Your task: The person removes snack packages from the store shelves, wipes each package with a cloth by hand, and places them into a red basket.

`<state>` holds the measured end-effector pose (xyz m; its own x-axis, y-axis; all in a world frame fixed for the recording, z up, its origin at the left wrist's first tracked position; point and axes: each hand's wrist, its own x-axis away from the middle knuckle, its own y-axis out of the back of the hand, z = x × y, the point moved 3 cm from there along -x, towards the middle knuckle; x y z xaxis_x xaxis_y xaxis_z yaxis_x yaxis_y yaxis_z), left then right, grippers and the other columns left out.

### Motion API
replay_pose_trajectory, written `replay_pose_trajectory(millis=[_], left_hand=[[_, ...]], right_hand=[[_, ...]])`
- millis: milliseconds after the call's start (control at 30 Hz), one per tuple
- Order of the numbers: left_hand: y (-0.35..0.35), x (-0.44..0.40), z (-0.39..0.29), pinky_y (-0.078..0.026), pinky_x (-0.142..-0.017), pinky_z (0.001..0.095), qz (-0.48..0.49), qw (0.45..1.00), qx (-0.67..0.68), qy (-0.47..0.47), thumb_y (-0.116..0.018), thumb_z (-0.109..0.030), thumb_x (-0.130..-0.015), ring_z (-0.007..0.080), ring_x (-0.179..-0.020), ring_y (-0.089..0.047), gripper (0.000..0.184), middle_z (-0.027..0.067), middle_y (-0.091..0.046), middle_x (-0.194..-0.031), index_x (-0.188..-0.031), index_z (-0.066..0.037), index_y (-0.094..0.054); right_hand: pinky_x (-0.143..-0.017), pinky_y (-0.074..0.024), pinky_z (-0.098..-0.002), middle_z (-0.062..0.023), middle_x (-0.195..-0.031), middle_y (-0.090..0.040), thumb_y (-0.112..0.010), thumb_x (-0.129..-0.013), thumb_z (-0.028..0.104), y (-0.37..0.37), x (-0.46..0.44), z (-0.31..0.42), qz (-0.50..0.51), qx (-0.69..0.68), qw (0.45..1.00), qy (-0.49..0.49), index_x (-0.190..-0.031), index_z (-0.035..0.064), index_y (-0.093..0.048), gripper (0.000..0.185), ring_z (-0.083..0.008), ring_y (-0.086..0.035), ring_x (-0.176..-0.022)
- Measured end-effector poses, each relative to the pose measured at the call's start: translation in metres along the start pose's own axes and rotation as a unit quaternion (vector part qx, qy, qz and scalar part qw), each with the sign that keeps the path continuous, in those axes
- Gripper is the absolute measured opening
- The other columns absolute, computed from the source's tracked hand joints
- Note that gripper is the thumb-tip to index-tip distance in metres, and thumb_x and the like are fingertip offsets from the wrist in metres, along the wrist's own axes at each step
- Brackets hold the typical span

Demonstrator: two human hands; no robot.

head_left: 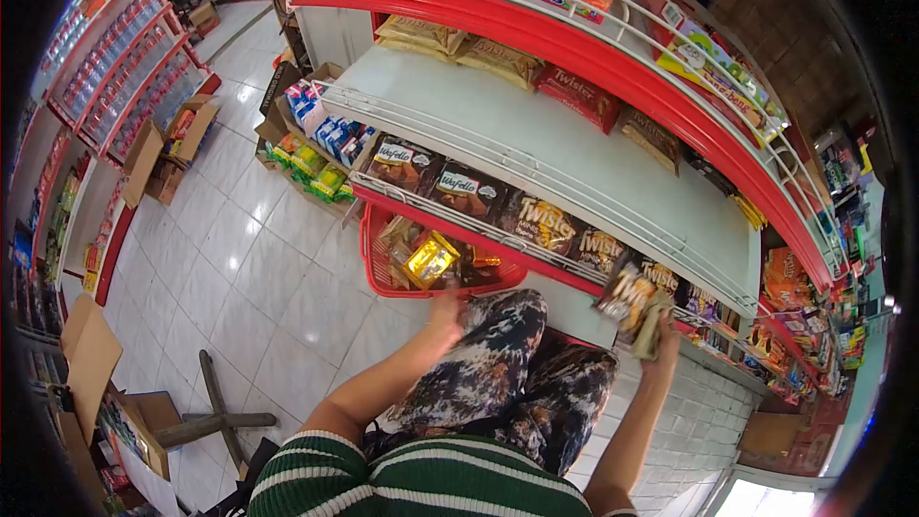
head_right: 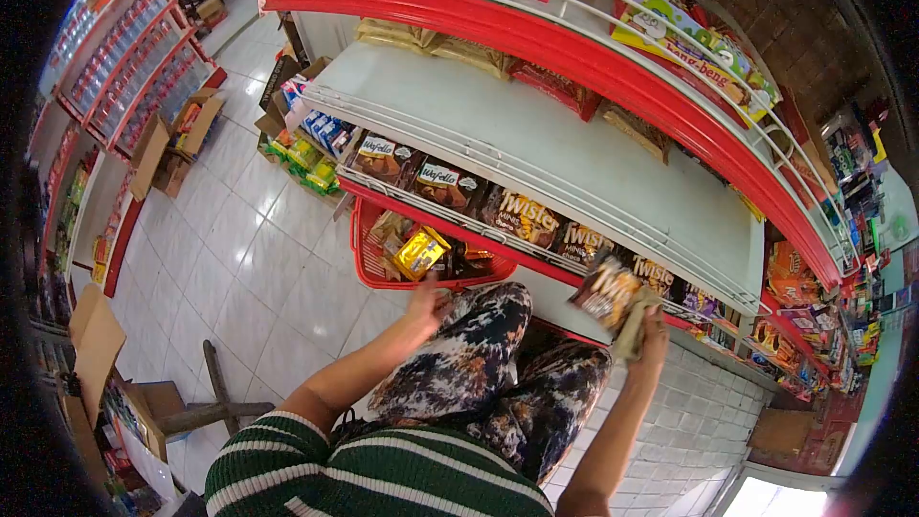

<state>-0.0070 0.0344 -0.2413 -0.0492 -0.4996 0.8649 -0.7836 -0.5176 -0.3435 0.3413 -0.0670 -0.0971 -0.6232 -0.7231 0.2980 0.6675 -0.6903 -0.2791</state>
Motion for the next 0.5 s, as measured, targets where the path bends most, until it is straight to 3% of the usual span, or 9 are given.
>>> replay_pose_trajectory(millis=[67, 167, 233, 267, 400, 467, 500], left_hand=[[0.053, -0.054, -0.007, -0.034, -0.091, 0.0508, -0.046, 0.999, 0.008, 0.015, -0.060, -0.046, -0.076, 0.0310, -0.111, -0.036, 0.074, 0.0166, -0.027, -0.129, -0.132, -0.015, -0.023], [0.099, -0.105, -0.007, -0.033, -0.093, 0.0506, -0.073, 0.997, 0.040, 0.000, -0.061, -0.046, -0.075, 0.0315, -0.114, -0.035, 0.078, 0.0162, -0.026, -0.131, -0.133, -0.016, -0.020], [0.110, -0.126, -0.003, -0.033, -0.094, 0.0508, -0.042, 0.994, 0.093, 0.027, -0.062, -0.044, -0.074, 0.0319, -0.116, -0.034, 0.077, 0.0153, -0.025, -0.132, -0.133, -0.016, -0.021], [0.109, -0.128, -0.002, -0.033, -0.093, 0.0507, -0.072, 0.991, 0.107, 0.026, -0.060, -0.042, -0.078, 0.0316, -0.108, -0.042, 0.062, 0.0156, -0.038, -0.122, -0.126, -0.014, -0.033], [0.107, -0.154, 0.010, -0.036, -0.088, 0.0552, 0.026, 0.985, 0.173, 0.000, -0.055, -0.032, -0.082, 0.0367, -0.105, -0.046, 0.047, 0.0160, -0.045, -0.117, -0.121, -0.011, -0.039], [0.101, -0.154, 0.008, -0.045, -0.078, 0.0511, -0.040, 0.987, 0.158, -0.012, -0.051, -0.031, -0.086, 0.0281, -0.082, -0.056, 0.027, 0.0125, -0.056, -0.088, -0.103, -0.010, -0.048], [0.097, -0.154, 0.007, -0.045, -0.078, 0.0511, -0.043, 0.986, 0.163, -0.011, -0.051, -0.031, -0.086, 0.0281, -0.082, -0.056, 0.027, 0.0125, -0.056, -0.088, -0.103, -0.010, -0.048]], right_hand=[[-0.063, -0.0501, -0.0315, -0.0074, -0.093, -0.059, -0.061, -0.080, 0.019, 0.010, -0.031, 0.018, -0.041, 0.009, 0.999, 0.001, -0.108, 0.0012, -0.050, 0.035, -0.0179, -0.059, -0.079], [-0.064, -0.0500, -0.0336, -0.0079, -0.091, -0.060, -0.062, -0.080, 0.022, 0.028, -0.083, 0.026, -0.049, 0.043, 0.998, 0.012, -0.103, 0.0043, -0.055, 0.030, -0.0206, -0.060, -0.079], [-0.066, -0.0507, -0.0342, -0.0099, -0.097, -0.058, -0.059, -0.080, 0.014, 0.060, -0.134, 0.011, -0.050, 0.025, 0.998, 0.022, -0.109, 0.0043, -0.050, 0.031, -0.0219, -0.059, -0.082], [-0.070, -0.0498, -0.0349, -0.0103, -0.102, -0.056, -0.058, -0.081, 0.013, 0.078, -0.156, 0.001, -0.062, 0.044, 0.997, -0.021, -0.111, 0.0061, -0.049, 0.032, -0.0229, -0.057, -0.088], [-0.073, -0.0494, -0.0402, -0.0094, -0.105, -0.055, -0.054, -0.083, 0.013, 0.082, -0.179, -0.013, 0.007, 0.015, 0.995, -0.094, -0.116, 0.0094, -0.045, 0.035, -0.0232, -0.053, -0.097], [-0.071, -0.0494, -0.0386, -0.0086, -0.102, -0.057, -0.053, -0.084, 0.015, 0.084, -0.178, -0.016, -0.026, 0.031, 0.997, -0.067, -0.112, 0.0080, -0.049, 0.029, -0.0230, -0.055, -0.092], [-0.069, -0.0494, -0.0370, -0.0079, -0.100, -0.058, -0.052, -0.085, 0.017, 0.082, -0.175, -0.018, -0.059, 0.042, 0.997, -0.037, -0.108, 0.0066, -0.053, 0.025, -0.0227, -0.057, -0.086]])
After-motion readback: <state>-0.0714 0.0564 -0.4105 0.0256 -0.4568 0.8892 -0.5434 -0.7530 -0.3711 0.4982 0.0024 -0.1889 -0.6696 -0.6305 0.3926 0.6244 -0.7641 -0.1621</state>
